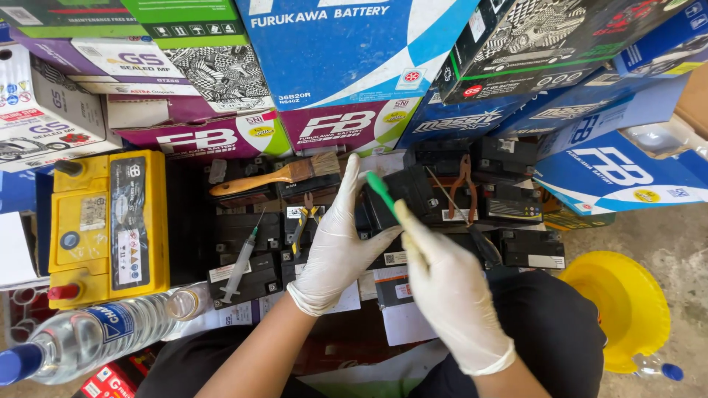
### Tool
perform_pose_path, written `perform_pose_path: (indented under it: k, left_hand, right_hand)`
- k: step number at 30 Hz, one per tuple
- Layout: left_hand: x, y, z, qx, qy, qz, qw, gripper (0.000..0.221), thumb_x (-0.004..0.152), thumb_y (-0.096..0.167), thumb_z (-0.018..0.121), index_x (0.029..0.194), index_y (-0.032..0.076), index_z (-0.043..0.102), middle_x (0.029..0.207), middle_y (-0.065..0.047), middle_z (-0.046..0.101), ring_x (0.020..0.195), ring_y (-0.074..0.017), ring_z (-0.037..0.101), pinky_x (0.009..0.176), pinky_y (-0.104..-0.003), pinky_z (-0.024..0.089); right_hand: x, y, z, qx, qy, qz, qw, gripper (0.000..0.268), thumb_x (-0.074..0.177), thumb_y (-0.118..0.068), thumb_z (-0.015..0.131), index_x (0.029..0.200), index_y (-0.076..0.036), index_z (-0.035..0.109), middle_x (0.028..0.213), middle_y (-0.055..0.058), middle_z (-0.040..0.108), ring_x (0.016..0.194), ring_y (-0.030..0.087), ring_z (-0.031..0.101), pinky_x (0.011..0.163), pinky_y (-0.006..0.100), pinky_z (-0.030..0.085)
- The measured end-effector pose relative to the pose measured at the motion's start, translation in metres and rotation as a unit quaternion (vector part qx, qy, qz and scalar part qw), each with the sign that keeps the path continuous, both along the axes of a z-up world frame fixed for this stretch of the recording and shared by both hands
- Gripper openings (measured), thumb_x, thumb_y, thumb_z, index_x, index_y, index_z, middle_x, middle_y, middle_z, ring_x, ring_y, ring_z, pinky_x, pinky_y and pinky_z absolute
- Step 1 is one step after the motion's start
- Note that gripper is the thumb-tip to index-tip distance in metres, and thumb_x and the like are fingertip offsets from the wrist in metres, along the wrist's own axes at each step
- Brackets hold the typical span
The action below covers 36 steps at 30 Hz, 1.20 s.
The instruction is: Cleaning the top surface of a battery using a toothbrush
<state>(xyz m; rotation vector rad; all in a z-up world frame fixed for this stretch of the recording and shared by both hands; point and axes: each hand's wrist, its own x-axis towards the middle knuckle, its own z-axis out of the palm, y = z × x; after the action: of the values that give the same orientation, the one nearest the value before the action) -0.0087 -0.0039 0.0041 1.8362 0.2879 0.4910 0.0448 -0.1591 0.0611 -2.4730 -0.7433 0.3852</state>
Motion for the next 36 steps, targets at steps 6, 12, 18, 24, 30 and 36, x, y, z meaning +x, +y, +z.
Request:
perform_pose_path:
  k: [6, 12, 18, 24, 30, 36]
  left_hand:
    - [0.001, 0.002, 0.004, -0.002, -0.02, -0.014, 1.0, 0.108, 0.082, 0.009, 0.084, 0.163, 0.009, 0.013, 0.152, -0.012, 0.056, 0.144, -0.0254, 0.054, 0.122, -0.037, 0.038]
    - [0.002, 0.0, 0.005, -0.018, 0.006, -0.007, 1.0, 0.108, 0.082, 0.011, 0.084, 0.164, 0.009, 0.013, 0.15, -0.012, 0.056, 0.14, -0.0236, 0.056, 0.12, -0.034, 0.038]
    - [0.002, 0.001, 0.006, 0.005, 0.012, -0.006, 1.0, 0.107, 0.084, 0.013, 0.084, 0.163, 0.012, 0.013, 0.151, -0.013, 0.056, 0.142, -0.0242, 0.055, 0.12, -0.034, 0.038]
    - [0.002, 0.001, 0.001, -0.004, 0.007, -0.01, 1.0, 0.107, 0.083, 0.012, 0.085, 0.163, 0.011, 0.015, 0.152, -0.014, 0.055, 0.144, -0.0241, 0.053, 0.122, -0.034, 0.037]
    - [0.004, 0.0, 0.001, -0.01, 0.005, -0.011, 1.0, 0.106, 0.082, 0.011, 0.085, 0.163, 0.01, 0.016, 0.152, -0.014, 0.055, 0.144, -0.0241, 0.053, 0.123, -0.034, 0.035]
    - [0.003, 0.0, 0.004, -0.023, 0.003, -0.016, 1.0, 0.104, 0.083, 0.009, 0.083, 0.163, 0.009, 0.015, 0.154, -0.018, 0.053, 0.146, -0.0254, 0.05, 0.122, -0.035, 0.036]
  right_hand:
    - [0.017, -0.013, 0.003, 0.041, -0.007, -0.032, 0.999, 0.059, 0.098, -0.012, 0.061, 0.153, -0.029, 0.05, 0.061, -0.001, 0.059, 0.05, 0.014, 0.048, 0.051, 0.034, 0.039]
    - [0.017, -0.018, 0.015, 0.007, 0.016, -0.036, 0.999, 0.059, 0.099, -0.013, 0.058, 0.155, -0.03, 0.048, 0.06, -0.002, 0.056, 0.049, 0.013, 0.045, 0.045, 0.032, 0.039]
    - [0.004, -0.03, -0.004, 0.019, -0.002, 0.021, 1.0, 0.058, 0.097, -0.016, 0.061, 0.151, -0.034, 0.053, 0.06, 0.005, 0.045, 0.05, 0.02, 0.043, 0.054, 0.029, 0.041]
    - [0.029, -0.043, 0.015, 0.026, 0.075, -0.079, 0.994, 0.058, 0.098, -0.013, 0.06, 0.152, -0.032, 0.054, 0.056, -0.002, 0.048, 0.045, 0.012, 0.035, 0.047, 0.031, 0.034]
    - [0.02, -0.049, 0.01, 0.011, 0.031, -0.036, 0.999, 0.061, 0.095, -0.013, 0.063, 0.152, -0.033, 0.053, 0.055, -0.003, 0.046, 0.046, 0.012, 0.039, 0.048, 0.032, 0.037]
    - [-0.006, -0.042, -0.01, 0.019, -0.031, 0.048, 0.998, 0.056, 0.097, -0.018, 0.062, 0.15, -0.034, 0.054, 0.061, 0.003, 0.041, 0.044, 0.024, 0.045, 0.048, 0.027, 0.041]
